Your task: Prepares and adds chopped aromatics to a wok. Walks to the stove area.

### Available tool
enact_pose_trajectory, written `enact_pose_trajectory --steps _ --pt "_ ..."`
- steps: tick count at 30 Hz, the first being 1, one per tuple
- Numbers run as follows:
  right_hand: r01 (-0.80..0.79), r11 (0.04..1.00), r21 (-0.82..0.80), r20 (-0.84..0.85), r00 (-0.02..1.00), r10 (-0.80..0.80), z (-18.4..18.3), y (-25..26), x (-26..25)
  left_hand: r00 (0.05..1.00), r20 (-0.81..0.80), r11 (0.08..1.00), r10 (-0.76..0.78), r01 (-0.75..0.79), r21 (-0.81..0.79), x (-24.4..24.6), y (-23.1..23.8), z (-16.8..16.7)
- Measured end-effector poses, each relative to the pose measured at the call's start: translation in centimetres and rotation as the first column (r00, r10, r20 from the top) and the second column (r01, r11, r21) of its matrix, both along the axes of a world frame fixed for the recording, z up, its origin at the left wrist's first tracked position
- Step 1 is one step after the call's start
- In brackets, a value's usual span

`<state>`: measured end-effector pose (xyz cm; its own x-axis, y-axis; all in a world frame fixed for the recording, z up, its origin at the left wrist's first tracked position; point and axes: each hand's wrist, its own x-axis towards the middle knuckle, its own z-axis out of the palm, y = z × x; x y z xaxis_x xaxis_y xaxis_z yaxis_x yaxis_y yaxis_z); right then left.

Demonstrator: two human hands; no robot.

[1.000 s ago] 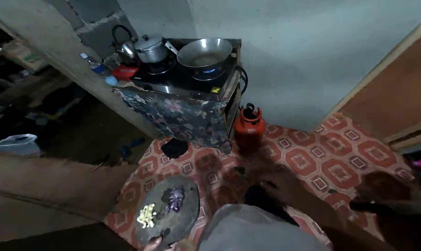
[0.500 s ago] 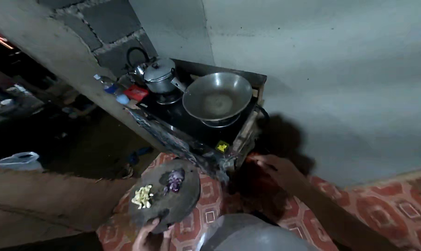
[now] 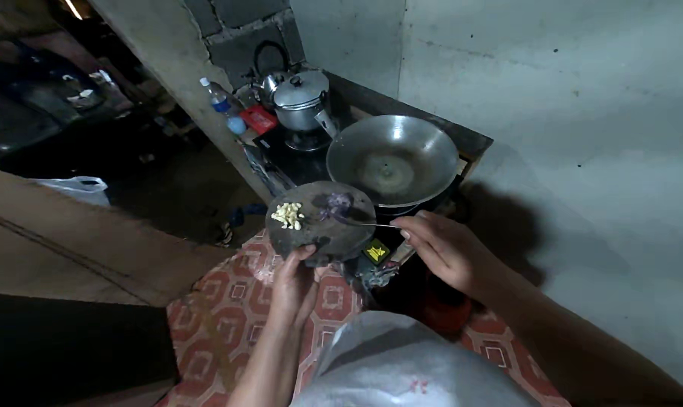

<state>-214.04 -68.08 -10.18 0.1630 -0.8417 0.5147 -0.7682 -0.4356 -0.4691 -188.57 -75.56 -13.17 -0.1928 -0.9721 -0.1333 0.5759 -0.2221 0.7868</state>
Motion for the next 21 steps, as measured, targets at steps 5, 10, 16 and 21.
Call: enact_pose_trajectory --steps 5,10,16,21 --pt "0.041 0.998 0.056 -0.153 0.988 -0.032 0.4 -1.0 1.7 1.0 0.005 1.0 -0.006 0.006 0.016 -1.8 -0.8 -0.2" --pt "0.206 0.975 0.082 -0.267 0.947 -0.178 0.1 -3.6 0.2 0.999 0.048 1.0 -0.005 0.005 0.007 -3.2 -1.9 0.5" --pt "0.38 0.91 0.167 -0.34 0.888 -0.309 -0.8 -6.6 -3.2 0.998 0.064 0.999 -0.027 0.025 0.032 -4.0 -2.7 1.1" --pt "0.382 0.922 0.068 -0.275 0.895 -0.35 1.2 -5.6 -2.2 0.998 0.041 0.999 -0.041 0.039 0.036 -4.1 -2.7 1.6"
